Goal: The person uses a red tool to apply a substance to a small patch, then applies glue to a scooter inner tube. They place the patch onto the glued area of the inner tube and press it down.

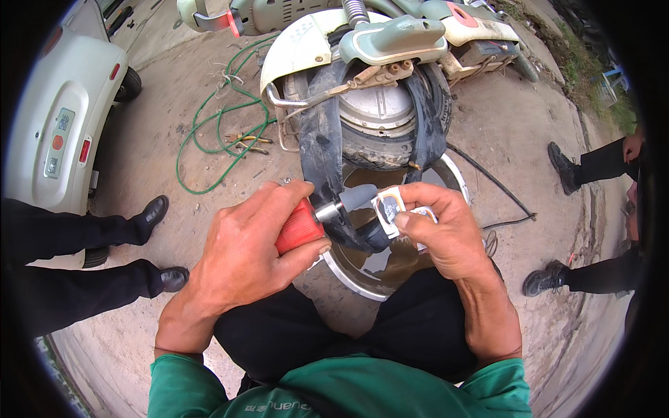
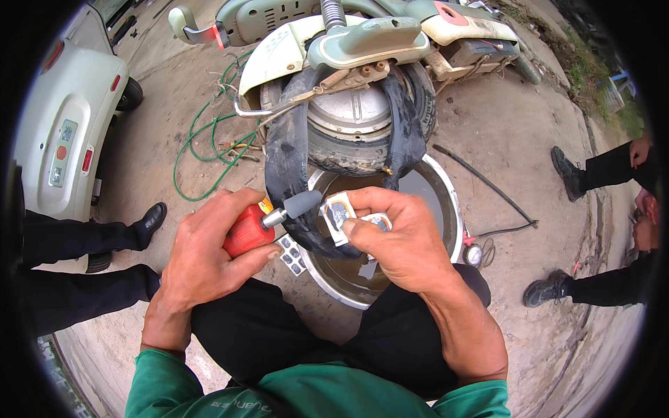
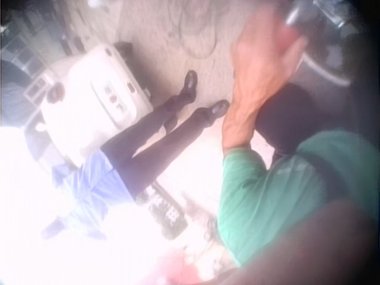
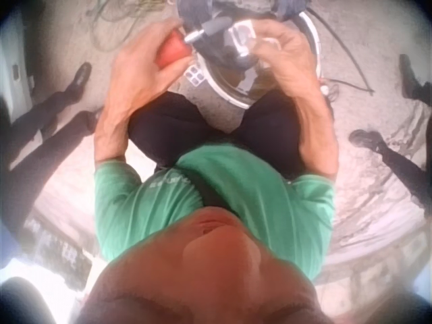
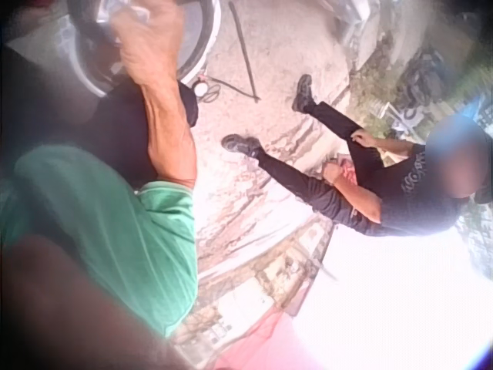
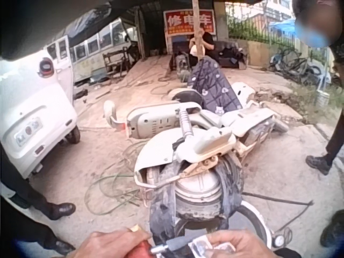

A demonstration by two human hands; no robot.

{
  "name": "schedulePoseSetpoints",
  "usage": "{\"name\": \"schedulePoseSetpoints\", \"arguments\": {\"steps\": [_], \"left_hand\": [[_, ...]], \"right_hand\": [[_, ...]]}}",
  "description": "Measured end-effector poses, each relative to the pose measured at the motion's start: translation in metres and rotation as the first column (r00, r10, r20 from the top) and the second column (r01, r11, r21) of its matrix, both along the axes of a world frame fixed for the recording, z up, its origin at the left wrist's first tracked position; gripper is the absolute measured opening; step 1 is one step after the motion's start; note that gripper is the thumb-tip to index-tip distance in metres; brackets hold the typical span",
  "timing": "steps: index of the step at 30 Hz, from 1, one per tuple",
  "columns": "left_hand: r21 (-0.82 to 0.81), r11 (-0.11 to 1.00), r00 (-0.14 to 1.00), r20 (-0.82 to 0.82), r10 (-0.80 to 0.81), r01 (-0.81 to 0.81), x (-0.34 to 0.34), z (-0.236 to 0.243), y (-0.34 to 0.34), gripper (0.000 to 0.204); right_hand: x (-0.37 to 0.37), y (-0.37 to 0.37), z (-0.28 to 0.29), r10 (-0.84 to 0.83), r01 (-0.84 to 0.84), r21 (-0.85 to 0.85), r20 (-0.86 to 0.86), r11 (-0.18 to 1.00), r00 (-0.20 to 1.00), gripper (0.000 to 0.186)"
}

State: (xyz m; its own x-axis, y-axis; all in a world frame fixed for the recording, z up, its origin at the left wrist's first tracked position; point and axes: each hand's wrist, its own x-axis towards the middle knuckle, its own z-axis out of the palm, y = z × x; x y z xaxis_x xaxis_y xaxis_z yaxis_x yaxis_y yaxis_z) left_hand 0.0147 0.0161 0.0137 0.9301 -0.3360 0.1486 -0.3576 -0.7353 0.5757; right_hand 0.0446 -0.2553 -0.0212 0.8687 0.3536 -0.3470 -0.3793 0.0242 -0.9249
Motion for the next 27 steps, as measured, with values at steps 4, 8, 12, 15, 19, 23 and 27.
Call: {"name": "schedulePoseSetpoints", "arguments": {"steps": [4, 8, 12, 15, 19, 23, 27], "left_hand": [[0.003, 1.000, 1.000, -0.017, -0.025, 0.025, -0.001, -0.001, -0.002, 0.061], [0.030, 0.999, 0.999, -0.046, -0.027, 0.028, -0.003, -0.001, -0.003, 0.061], [0.060, 0.993, 0.993, 0.048, -0.104, 0.101, 0.000, -0.001, -0.001, 0.060], [0.067, 0.992, 0.993, 0.044, -0.112, 0.109, -0.004, -0.003, 0.000, 0.062], [0.084, 0.989, 0.993, -0.012, -0.118, 0.119, -0.005, 0.001, -0.002, 0.063], [0.084, 0.990, 0.993, 0.028, -0.118, 0.115, -0.003, -0.001, 0.000, 0.063], [0.085, 0.989, 0.993, 0.018, -0.119, 0.117, -0.003, -0.002, 0.000, 0.063]], "right_hand": [[-0.001, 0.000, -0.004, -0.022, 0.022, -0.024, 0.011, 0.999, 1.000, 0.024], [-0.001, 0.002, -0.006, -0.004, 0.006, -0.050, 0.048, 0.999, 0.999, 0.024], [-0.002, 0.001, -0.010, -0.005, 0.016, -0.089, 0.125, 0.996, 0.992, 0.022], [-0.003, 0.001, -0.010, 0.003, 0.011, -0.112, 0.118, 0.994, 0.993, 0.021], [-0.002, 0.003, -0.009, -0.012, 0.028, -0.111, 0.141, 0.993, 0.990, 0.018], [-0.003, 0.002, -0.007, -0.005, 0.030, -0.172, 0.144, 0.985, 0.990, 0.017], [-0.002, 0.002, -0.011, -0.003, 0.034, -0.187, 0.165, 0.982, 0.986, 0.018]]}}
